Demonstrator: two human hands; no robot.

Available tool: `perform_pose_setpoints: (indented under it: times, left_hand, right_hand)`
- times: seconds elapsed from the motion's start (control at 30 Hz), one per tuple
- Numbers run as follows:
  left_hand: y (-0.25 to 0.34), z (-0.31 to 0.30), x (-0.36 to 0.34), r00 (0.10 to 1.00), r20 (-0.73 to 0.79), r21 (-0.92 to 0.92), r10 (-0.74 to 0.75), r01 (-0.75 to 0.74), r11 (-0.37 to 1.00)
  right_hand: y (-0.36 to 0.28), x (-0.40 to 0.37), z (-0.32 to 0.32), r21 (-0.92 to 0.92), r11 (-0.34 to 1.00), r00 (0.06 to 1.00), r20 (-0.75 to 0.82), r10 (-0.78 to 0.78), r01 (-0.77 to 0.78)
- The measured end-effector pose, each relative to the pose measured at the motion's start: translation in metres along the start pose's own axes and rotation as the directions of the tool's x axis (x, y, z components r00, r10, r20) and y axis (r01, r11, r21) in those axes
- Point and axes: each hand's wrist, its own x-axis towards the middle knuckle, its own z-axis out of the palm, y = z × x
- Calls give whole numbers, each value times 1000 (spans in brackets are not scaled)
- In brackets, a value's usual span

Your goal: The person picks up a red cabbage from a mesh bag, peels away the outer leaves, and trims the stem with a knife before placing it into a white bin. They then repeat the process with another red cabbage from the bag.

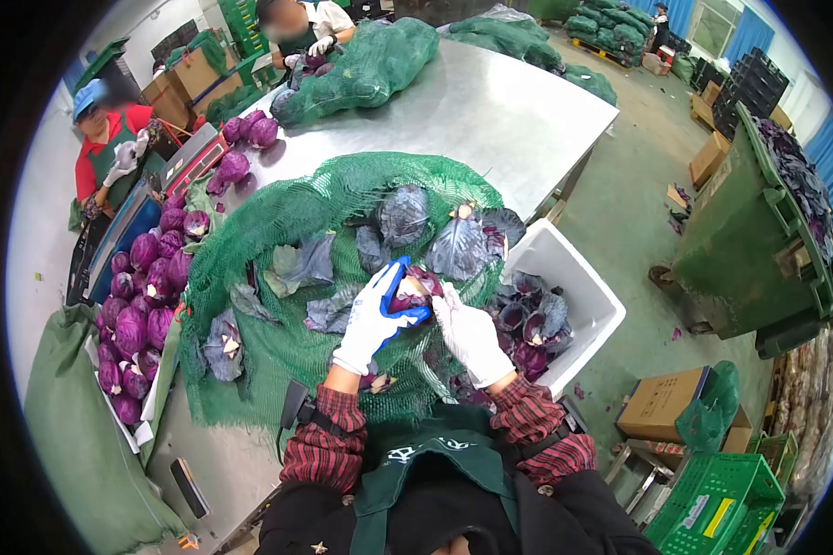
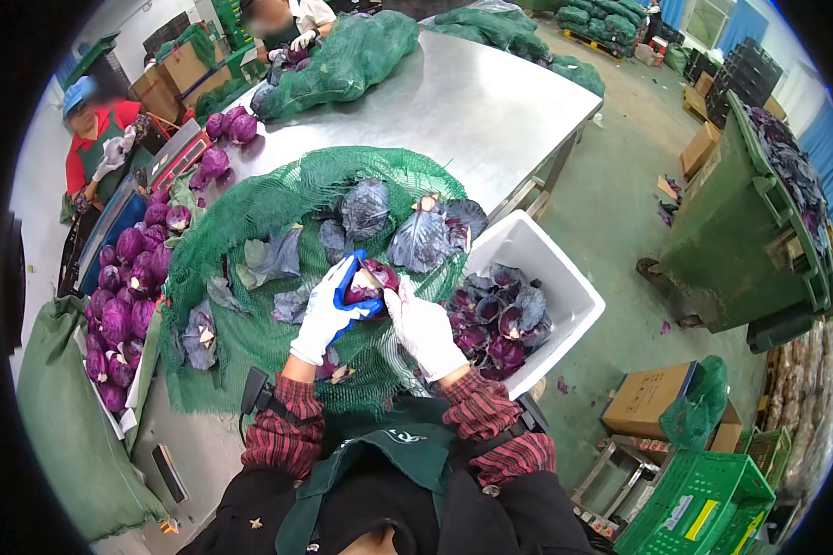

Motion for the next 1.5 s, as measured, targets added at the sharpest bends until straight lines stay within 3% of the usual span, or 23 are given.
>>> perform_pose_setpoints:
  times: [0.1, 0.23, 0.3, 0.53, 0.6, 0.7, 0.73, 0.77, 0.83, 0.9, 0.97, 1.03, 1.07, 1.1, 1.13, 1.17, 1.2, 1.23, 1.37, 1.4, 1.43, 1.47, 1.5]
  left_hand:
    - [-1, 0, 1, 1000, -8, 6, -18, 18, 1000]
    - [4, 1, 4, 998, -17, 4, -54, 54, 999]
    - [3, 4, 5, 998, -39, -2, -41, 41, 999]
    - [11, 14, 1, 993, -115, 98, -17, 29, 995]
    - [17, 18, -2, 989, -146, 158, -37, 60, 986]
    - [28, 19, -13, 985, -152, 193, 79, -49, 980]
    - [25, 23, -18, 978, -172, 231, 114, -73, 970]
    - [27, 21, -23, 979, -168, 233, 118, -77, 969]
    - [31, 11, -28, 987, -159, 180, 17, 12, 984]
    - [35, -10, -30, 998, -9, 222, -55, 55, 973]
    - [28, -30, -31, 990, 138, 162, -30, 8, 987]
    - [25, -44, -31, 975, 204, 170, -94, 59, 984]
    - [24, -48, -29, 954, 262, 177, -147, 103, 979]
    - [22, -46, -29, 954, 261, 180, -146, 101, 979]
    - [19, -41, -30, 982, 173, 206, -76, 39, 978]
    - [19, -35, -29, 996, 86, 236, 0, -20, 971]
    - [22, -30, -28, 999, 47, 183, -3, -5, 983]
    - [19, -24, -28, 999, 50, 181, -2, -7, 984]
    - [18, -2, -32, 1000, -28, 137, 2, 2, 991]
    - [19, 2, -34, 998, -56, 192, 10, 1, 981]
    - [20, 5, -35, 996, -84, 247, 21, 1, 969]
    - [22, 9, -34, 993, -103, 302, 55, -21, 953]
    - [24, 10, -34, 993, -103, 304, 55, -21, 953]
  right_hand:
    - [1, 2, -2, 19, 998, 998, -31, -60, 61]
    - [-1, 2, -3, 1, 1000, 999, 23, -30, 30]
    - [1, 2, 4, 24, 998, 990, -125, -58, 62]
    - [-16, 8, 6, 43, 999, 984, -176, 38, -30]
    - [-12, 14, 10, -107, 994, 987, -162, -3, -15]
    - [8, 41, -9, 290, 892, 928, -32, 371, -346]
    - [21, 52, -9, 316, 848, 903, 84, 421, -425]
    - [36, 57, -2, 331, 796, 862, 202, 464, -506]
    - [59, 56, 18, 369, 824, 902, 130, 411, -429]
    - [64, 58, 22, 489, 657, 818, 333, 468, -575]
    - [47, 56, 9, 527, 588, 788, 366, 494, -614]
    - [43, 54, 8, 429, 702, 822, 319, 472, -569]
    - [48, 47, 20, 264, 916, 950, 5, 313, -303]
    - [51, 36, 33, -5, 999, 965, -256, 47, -50]
    - [43, 31, 27, 37, 987, 974, -162, 158, -154]
    - [30, 20, 21, -79, 997, 947, -317, -44, 19]
    - [2, 13, -4, 186, 972, 980, -109, 166, -144]
    - [-25, 7, -27, 395, 852, 939, 146, 311, -343]
    - [-39, -15, -20, 319, 867, 912, 277, 301, -383]
    - [-33, -18, -5, 136, 973, 971, 172, 165, -189]
    - [-33, -19, 0, -73, 997, 995, 97, 0, 8]
    - [-33, -22, 2, -214, 971, 994, 37, -102, 107]
    - [-32, -22, 4, -212, 971, 994, 37, -102, 108]
